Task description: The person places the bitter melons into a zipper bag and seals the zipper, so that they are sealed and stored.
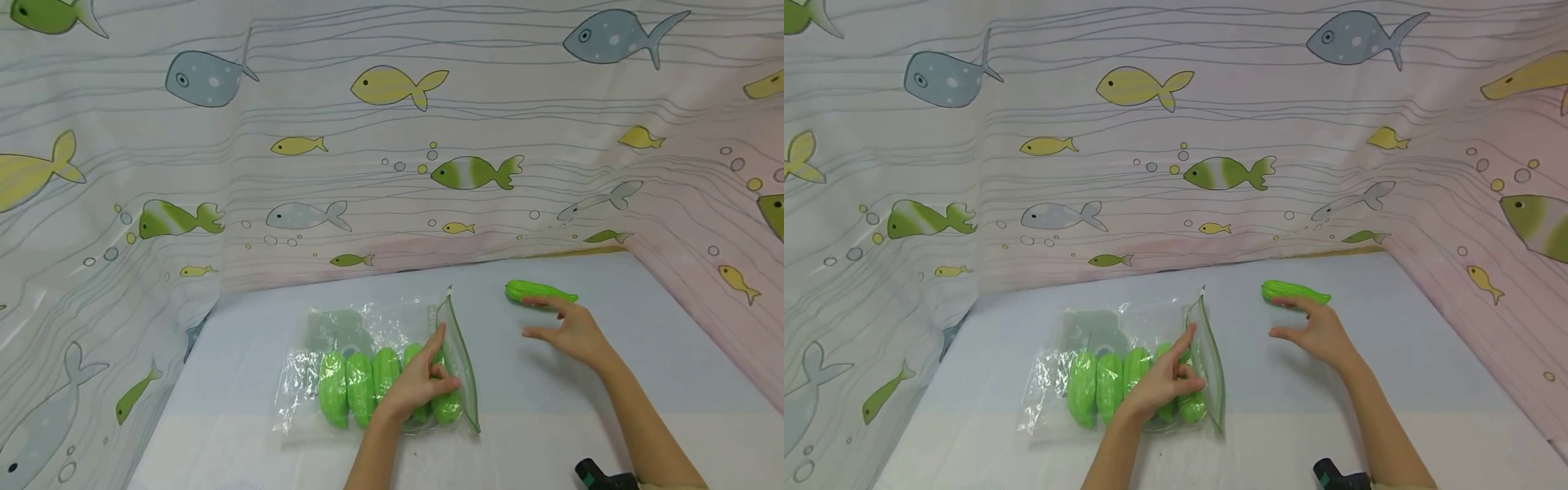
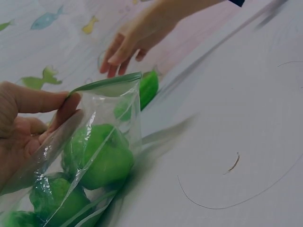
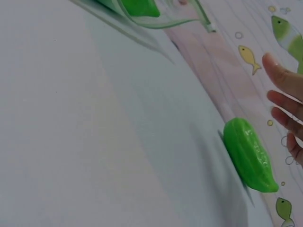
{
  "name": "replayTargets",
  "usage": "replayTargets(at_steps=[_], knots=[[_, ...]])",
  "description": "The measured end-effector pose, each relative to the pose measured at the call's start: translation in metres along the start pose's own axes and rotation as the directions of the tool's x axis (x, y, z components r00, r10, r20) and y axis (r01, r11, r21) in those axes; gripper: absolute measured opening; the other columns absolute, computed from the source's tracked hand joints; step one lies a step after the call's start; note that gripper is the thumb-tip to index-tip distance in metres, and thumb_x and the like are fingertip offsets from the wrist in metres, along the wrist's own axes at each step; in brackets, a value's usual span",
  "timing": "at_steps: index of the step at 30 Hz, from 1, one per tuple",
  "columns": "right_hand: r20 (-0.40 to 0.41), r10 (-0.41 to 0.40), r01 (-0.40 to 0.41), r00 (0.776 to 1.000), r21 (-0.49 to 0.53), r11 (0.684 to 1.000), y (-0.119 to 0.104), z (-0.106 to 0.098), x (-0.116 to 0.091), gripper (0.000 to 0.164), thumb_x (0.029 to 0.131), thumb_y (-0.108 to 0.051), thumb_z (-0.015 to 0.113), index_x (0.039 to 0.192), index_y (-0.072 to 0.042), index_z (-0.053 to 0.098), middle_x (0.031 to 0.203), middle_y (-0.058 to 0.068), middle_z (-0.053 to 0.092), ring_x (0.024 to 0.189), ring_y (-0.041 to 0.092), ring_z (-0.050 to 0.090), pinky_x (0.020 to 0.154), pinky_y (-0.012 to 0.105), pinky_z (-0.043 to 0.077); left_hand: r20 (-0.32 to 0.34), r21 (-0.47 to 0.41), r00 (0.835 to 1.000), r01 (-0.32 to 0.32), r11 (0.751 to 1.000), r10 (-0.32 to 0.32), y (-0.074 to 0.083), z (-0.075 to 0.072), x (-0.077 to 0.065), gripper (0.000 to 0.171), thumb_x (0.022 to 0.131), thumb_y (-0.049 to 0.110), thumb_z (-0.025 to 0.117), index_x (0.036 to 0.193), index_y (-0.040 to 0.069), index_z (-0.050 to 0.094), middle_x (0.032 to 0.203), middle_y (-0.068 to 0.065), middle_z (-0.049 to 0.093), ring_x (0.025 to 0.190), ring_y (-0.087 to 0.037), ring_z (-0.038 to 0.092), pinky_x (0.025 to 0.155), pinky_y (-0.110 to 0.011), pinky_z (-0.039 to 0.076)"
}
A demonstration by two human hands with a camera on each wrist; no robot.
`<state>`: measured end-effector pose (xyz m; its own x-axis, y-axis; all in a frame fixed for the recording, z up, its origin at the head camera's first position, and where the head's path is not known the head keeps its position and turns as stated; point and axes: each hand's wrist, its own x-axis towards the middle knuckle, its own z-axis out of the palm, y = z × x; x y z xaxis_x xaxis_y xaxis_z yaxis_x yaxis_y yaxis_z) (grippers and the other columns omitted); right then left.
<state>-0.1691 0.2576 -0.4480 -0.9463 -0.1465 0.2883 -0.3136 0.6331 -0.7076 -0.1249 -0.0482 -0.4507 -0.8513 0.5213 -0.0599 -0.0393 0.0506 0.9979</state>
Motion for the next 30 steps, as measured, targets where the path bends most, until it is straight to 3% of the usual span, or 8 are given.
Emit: replayTargets(at_steps=[10,18,24,30], knots=[[0.018,0.015,-0.015,1.000,0.014,1.000,0.004,-0.001,0.006,0.057,0.074,-0.030,0.084,0.123,-0.011,0.064,0.119,0.012,0.064,0.109,0.028,0.053,0.083,0.049,0.039,0.000,0.003,1.000,0.000,1.000,0.000,0.000,0.000,-0.001,0.095,0.085,-0.005,0.067,0.156,0.023,0.010,0.161,-0.006,0.000,0.073,-0.012,0.060,0.070,-0.023,0.051],[0.039,0.048,-0.048,0.998,0.013,0.999,0.014,-0.006,0.014,0.056,0.076,-0.026,0.083,0.125,-0.011,0.063,0.125,0.014,0.061,0.121,0.038,0.048,0.094,0.060,0.036,0.003,0.002,1.000,-0.001,1.000,0.001,0.000,-0.001,0.000,0.096,0.085,-0.006,0.067,0.156,0.023,0.009,0.161,-0.009,-0.002,0.073,-0.013,0.060,0.069,-0.024,0.051],[0.032,0.052,-0.052,0.998,-0.014,0.999,0.023,-0.009,0.023,0.060,0.074,-0.033,0.084,0.125,-0.010,0.062,0.129,0.014,0.059,0.127,0.042,0.043,0.099,0.061,0.032,0.009,0.003,1.000,0.002,1.000,-0.002,0.000,-0.001,0.000,0.096,0.085,-0.005,0.068,0.156,0.022,0.009,0.161,-0.008,0.000,0.073,-0.011,0.060,0.071,-0.023,0.052],[0.014,0.046,-0.045,0.999,-0.064,0.997,0.031,-0.012,0.029,0.060,0.074,-0.027,0.084,0.126,-0.008,0.062,0.128,0.018,0.059,0.125,0.045,0.043,0.099,0.062,0.031,0.005,0.017,1.000,0.001,1.000,-0.001,-0.002,-0.001,0.001,0.098,0.083,-0.005,0.069,0.156,0.021,0.008,0.161,-0.007,0.001,0.073,-0.010,0.060,0.072,-0.025,0.053]])
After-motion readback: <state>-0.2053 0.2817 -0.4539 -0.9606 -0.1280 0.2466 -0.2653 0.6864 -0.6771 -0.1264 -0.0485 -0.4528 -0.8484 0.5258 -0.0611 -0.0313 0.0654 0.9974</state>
